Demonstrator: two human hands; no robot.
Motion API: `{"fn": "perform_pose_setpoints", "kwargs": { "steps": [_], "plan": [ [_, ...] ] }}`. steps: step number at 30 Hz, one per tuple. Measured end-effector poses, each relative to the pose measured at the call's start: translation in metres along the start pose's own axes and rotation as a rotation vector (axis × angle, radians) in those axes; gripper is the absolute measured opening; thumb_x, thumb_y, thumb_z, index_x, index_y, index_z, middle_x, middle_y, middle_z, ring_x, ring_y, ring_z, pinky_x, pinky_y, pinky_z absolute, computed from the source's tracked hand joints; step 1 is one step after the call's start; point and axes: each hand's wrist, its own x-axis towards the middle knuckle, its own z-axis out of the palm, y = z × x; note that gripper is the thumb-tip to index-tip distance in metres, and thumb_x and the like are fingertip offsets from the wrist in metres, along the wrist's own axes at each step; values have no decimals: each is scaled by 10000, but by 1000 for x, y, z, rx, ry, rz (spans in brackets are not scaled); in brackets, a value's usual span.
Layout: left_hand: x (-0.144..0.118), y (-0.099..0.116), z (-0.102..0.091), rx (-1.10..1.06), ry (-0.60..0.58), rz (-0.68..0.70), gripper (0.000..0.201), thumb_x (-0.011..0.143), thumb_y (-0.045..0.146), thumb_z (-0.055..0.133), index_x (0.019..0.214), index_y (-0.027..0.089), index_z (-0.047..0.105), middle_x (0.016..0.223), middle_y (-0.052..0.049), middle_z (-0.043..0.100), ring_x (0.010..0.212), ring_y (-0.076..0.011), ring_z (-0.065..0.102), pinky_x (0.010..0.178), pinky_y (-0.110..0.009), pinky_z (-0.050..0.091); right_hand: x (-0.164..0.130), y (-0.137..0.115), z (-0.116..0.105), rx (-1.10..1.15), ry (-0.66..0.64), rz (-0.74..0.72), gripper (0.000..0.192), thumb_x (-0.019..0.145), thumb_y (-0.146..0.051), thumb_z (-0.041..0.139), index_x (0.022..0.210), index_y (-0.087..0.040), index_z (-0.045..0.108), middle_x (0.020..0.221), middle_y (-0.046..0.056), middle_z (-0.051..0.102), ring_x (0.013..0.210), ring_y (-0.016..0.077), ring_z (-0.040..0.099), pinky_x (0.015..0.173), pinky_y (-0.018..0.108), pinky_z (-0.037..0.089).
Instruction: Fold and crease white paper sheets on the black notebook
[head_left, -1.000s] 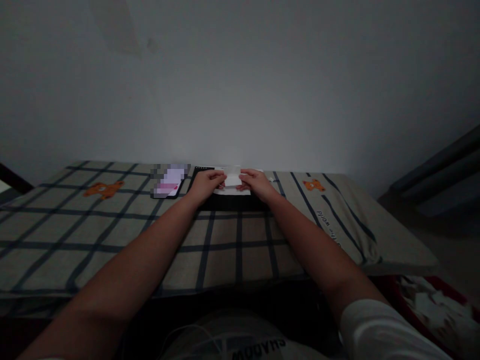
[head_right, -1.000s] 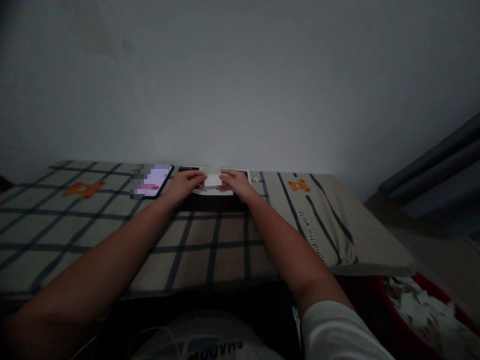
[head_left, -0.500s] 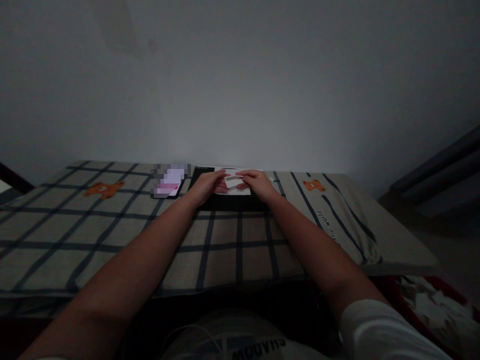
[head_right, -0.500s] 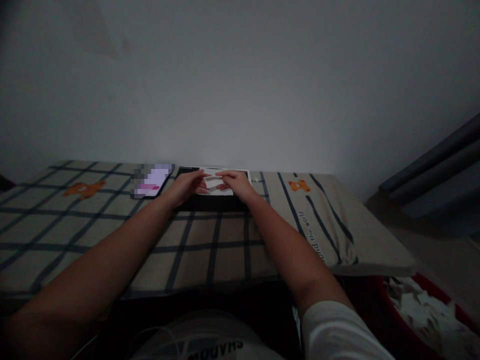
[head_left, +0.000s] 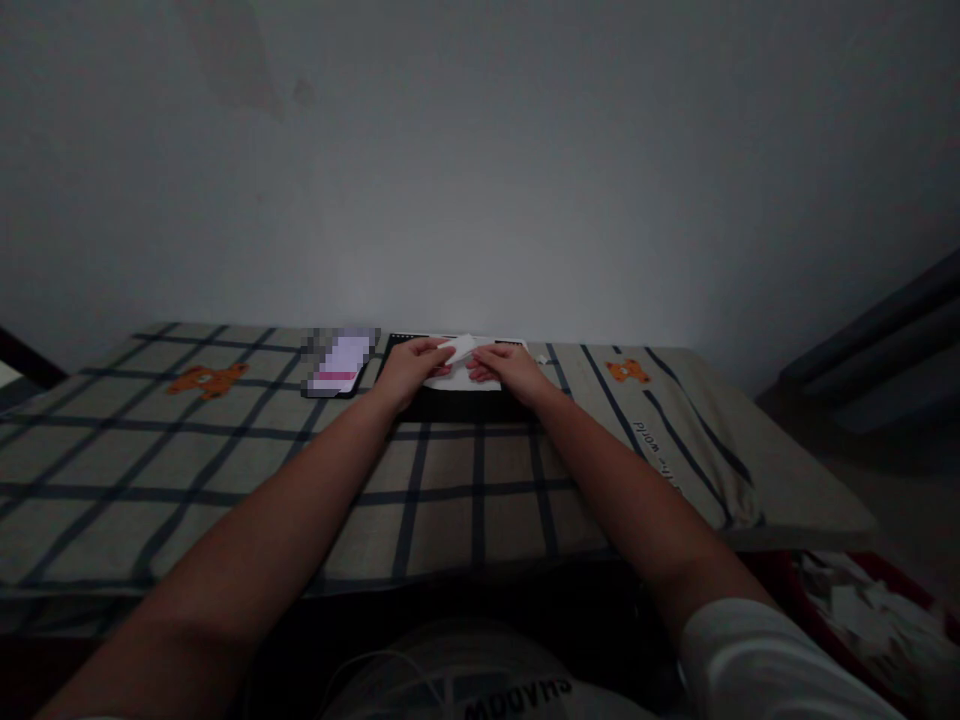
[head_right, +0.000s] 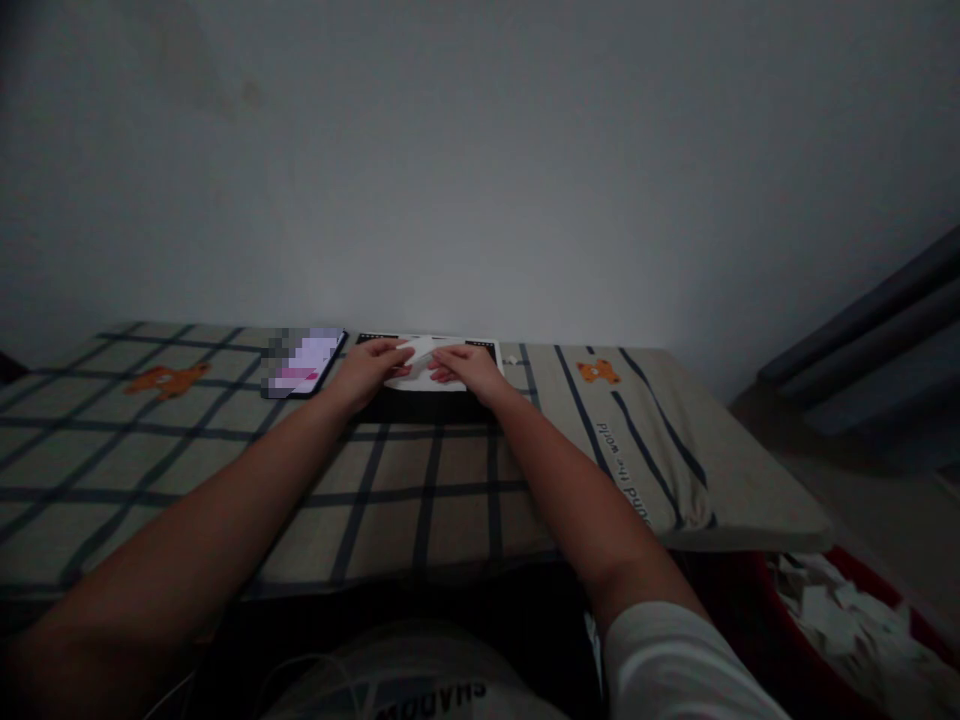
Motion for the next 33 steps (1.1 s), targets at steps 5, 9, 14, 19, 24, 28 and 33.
{"fn": "perform_pose_setpoints", "kwargs": {
  "steps": [5, 9, 14, 19, 24, 28, 33],
  "plan": [
    [-5, 0, 4, 32, -76, -36, 269, 632, 221, 771, 863, 129, 669, 823, -29, 677, 692, -103, 618, 735, -267, 539, 0, 0, 1, -11, 43, -21, 159, 803, -292, 663, 830, -136, 666, 771, 54, 719, 649, 92, 648, 679, 224, 538],
    [-7, 2, 4, 122, -131, -24, 303, 612, 258, 790, 852, 127, 660, 740, -21, 668, 669, -115, 613, 712, -264, 515, -1, -2, 1, -28, 41, -41, 162, 764, -298, 692, 797, -141, 666, 719, 40, 707, 640, 98, 647, 675, 230, 530],
    [-9, 7, 1, 287, -63, 131, 307, 675, 395, 740, 839, 137, 714, 806, -47, 696, 717, -134, 595, 712, -256, 472, -5, -7, 2, -170, 31, -72, 184, 744, -325, 690, 778, -144, 673, 694, 33, 693, 622, 106, 629, 667, 249, 514],
    [-11, 9, 2, 316, -97, 95, 275, 663, 372, 748, 804, 139, 712, 731, -34, 683, 651, -124, 574, 681, -253, 454, -4, -6, 1, -222, 44, -148, 187, 735, -330, 681, 781, -148, 683, 655, 3, 660, 617, 96, 591, 670, 241, 480],
    [-11, 7, 3, 290, -36, 121, 253, 673, 370, 738, 783, 146, 700, 706, -20, 658, 631, -116, 553, 656, -250, 437, -1, -2, 1, -131, 17, -125, 235, 720, -369, 690, 803, -149, 696, 704, 15, 672, 649, 106, 599, 694, 260, 482],
    [-12, 10, 4, 252, -16, 92, 216, 667, 326, 744, 768, 144, 688, 713, -30, 663, 637, -121, 562, 661, -252, 456, -3, -5, 3, -169, 22, -98, 218, 707, -362, 693, 755, -150, 694, 687, 10, 663, 646, 105, 587, 695, 258, 474],
    [-16, 14, 7, 224, -13, 43, 207, 642, 286, 772, 751, 139, 676, 696, -36, 664, 625, -127, 575, 659, -261, 471, -3, -5, 2, -191, 35, -101, 210, 700, -357, 686, 745, -152, 689, 680, 1, 654, 642, 102, 569, 679, 247, 460]
  ]
}}
